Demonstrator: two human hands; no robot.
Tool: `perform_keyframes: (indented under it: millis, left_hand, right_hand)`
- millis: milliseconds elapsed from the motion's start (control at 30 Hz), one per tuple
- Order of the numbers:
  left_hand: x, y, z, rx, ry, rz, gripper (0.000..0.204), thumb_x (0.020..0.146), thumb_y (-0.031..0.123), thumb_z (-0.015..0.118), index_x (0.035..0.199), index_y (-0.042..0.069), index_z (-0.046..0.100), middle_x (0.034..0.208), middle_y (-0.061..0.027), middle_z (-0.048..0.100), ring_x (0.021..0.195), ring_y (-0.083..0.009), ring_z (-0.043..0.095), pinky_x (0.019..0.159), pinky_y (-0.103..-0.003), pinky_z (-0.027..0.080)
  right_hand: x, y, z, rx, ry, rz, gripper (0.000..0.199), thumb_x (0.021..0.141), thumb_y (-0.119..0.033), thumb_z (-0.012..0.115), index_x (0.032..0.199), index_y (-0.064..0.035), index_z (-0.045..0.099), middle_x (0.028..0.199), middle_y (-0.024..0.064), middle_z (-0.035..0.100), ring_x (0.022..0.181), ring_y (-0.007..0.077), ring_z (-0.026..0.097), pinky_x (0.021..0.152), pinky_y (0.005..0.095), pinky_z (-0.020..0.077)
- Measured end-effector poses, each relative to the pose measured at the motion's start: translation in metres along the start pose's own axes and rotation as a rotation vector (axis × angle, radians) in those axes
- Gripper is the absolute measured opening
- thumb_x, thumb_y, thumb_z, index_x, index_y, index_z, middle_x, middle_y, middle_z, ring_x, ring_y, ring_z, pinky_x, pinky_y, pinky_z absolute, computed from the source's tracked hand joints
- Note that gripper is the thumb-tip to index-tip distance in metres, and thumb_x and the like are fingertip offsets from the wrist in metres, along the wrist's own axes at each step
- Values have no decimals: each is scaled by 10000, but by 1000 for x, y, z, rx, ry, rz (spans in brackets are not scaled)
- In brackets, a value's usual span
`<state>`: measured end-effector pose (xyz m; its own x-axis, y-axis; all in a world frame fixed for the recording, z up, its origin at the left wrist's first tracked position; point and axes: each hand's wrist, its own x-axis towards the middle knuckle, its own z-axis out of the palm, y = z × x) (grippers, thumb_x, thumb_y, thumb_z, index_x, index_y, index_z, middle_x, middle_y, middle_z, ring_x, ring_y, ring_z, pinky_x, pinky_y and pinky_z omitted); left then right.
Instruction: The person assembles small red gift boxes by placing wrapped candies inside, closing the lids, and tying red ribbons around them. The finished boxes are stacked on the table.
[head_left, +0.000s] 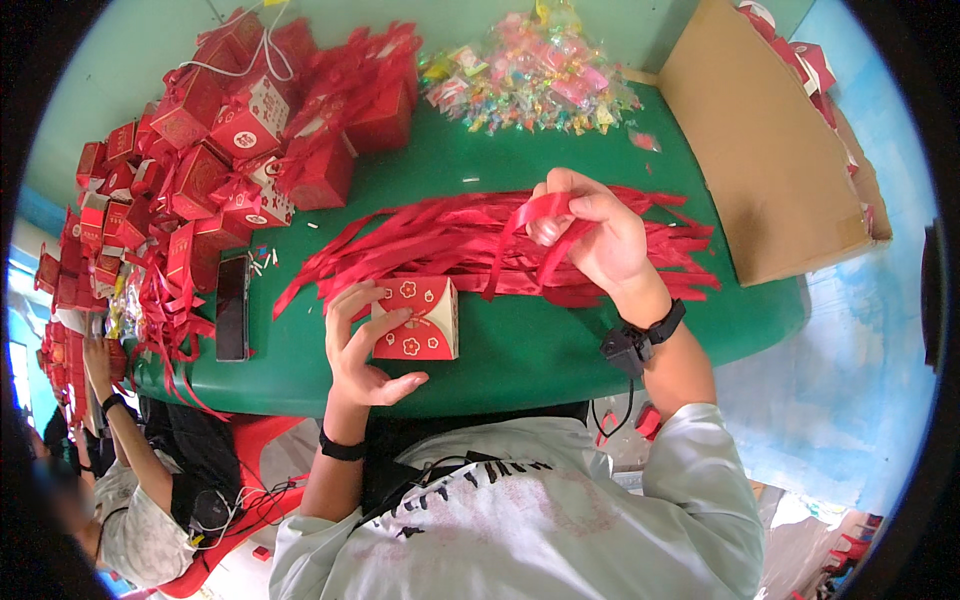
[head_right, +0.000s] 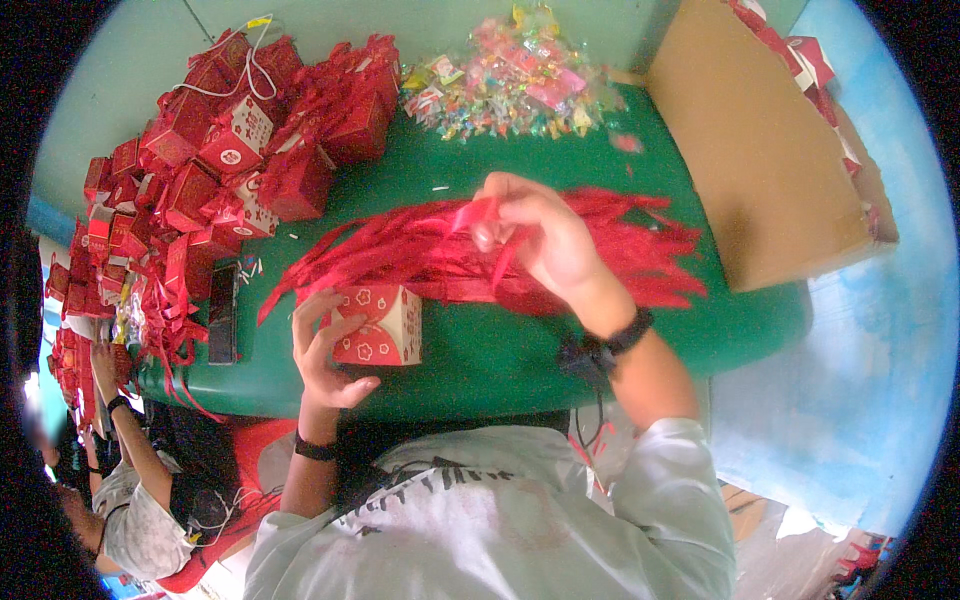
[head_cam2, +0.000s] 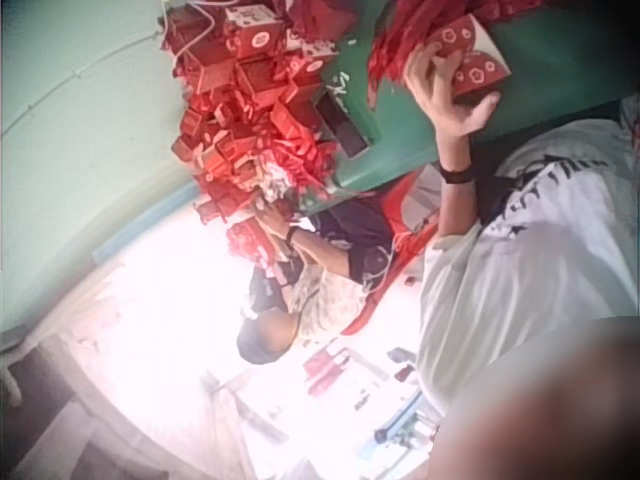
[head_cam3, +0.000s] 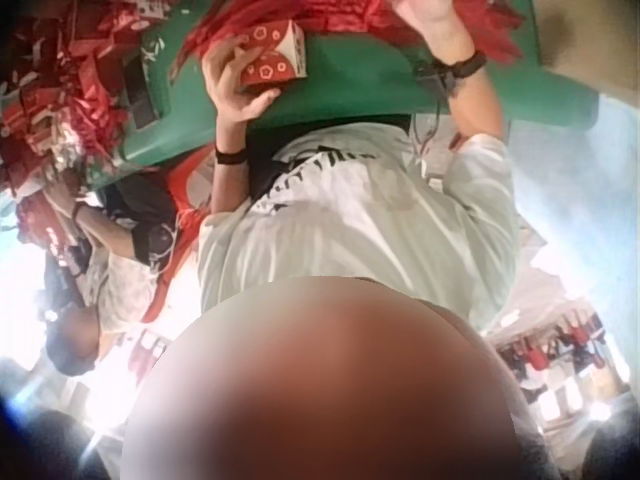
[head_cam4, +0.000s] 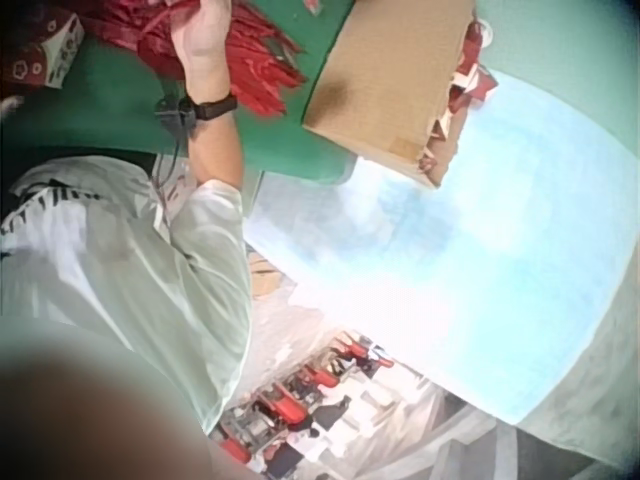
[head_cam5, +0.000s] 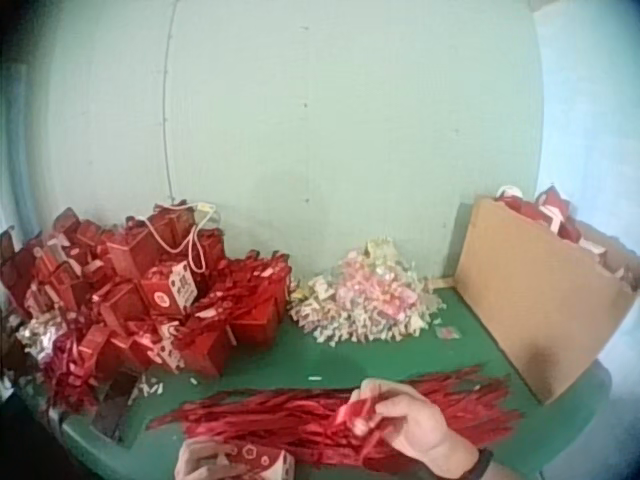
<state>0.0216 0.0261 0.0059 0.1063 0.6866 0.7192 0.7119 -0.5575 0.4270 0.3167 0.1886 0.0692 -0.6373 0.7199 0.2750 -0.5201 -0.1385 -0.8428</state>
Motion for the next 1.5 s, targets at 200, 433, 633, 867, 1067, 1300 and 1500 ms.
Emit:
perform_keyframes:
  millis: [200, 433, 633, 867, 1067, 1300, 1500]
  left_hand:
    - [1, 3, -1, 48, -41, 0, 710, 695, 670, 828, 1108, 96, 773, 1248, -161, 654, 1231, -421, 613, 1028, -544, 479]
    - [23, 39, -8, 182, -117, -74, 677, 619, 521, 929, 1093, 99, 693, 1267, -137, 650, 1252, -409, 620, 1026, -545, 481]
    - [40, 51, -21, 209, -275, -81, 544, 618, 276, 880, 1092, 101, 680, 1286, -116, 672, 1304, -374, 605, 1078, -555, 451]
    - [54, 65, -48, 219, -324, -51, 519, 674, 228, 803, 1167, 103, 705, 1267, -102, 702, 1272, -368, 613, 1120, -538, 417]
    - [64, 88, -43, 115, -275, -127, 319, 857, 274, 693, 1105, 84, 759, 1145, -92, 715, 1075, -330, 629, 951, -466, 437]
    - [84, 100, -7, -412, -290, -415, 278, 1038, 238, 603, 1131, 27, 759, 1035, -149, 720, 1033, -320, 645, 936, -447, 469]
    - [81, 92, -14, -402, -116, -447, 192, 1053, 146, 632, 1070, 12, 767, 897, -126, 725, 761, -231, 660, 722, -349, 512]
  right_hand:
    - [-4, 10, 1, 21, -5, 272, 224, 1099, -202, 540, 1179, -29, 657, 627, -9, 449, 583, 114, 408, 571, 296, 326]
    - [-1, -10, 0, 262, -155, -22, 155, 1107, -175, 497, 1122, -65, 605, 738, 21, 534, 620, 126, 455, 552, 289, 356]
    - [-2, -6, -2, 48, -8, 36, 357, 1135, -334, 485, 1186, -7, 619, 815, 39, 598, 664, 95, 507, 590, 257, 404]
    - [-12, 7, 32, -323, -109, 79, 348, 1132, -332, 481, 1168, -35, 659, 832, 7, 617, 713, 82, 533, 646, 254, 426]
    - [-22, 11, 53, -496, -351, 139, 548, 1126, -509, 452, 1049, -15, 678, 698, 34, 562, 661, 141, 515, 632, 321, 419]
    - [-25, 13, 54, -301, -767, 458, 421, 1116, -383, 540, 1056, -18, 741, 726, -16, 523, 710, 112, 511, 685, 305, 435]
    - [-22, 14, 48, -421, -797, 547, 474, 1103, -404, 502, 998, -22, 761, 706, -12, 535, 694, 108, 508, 654, 296, 402]
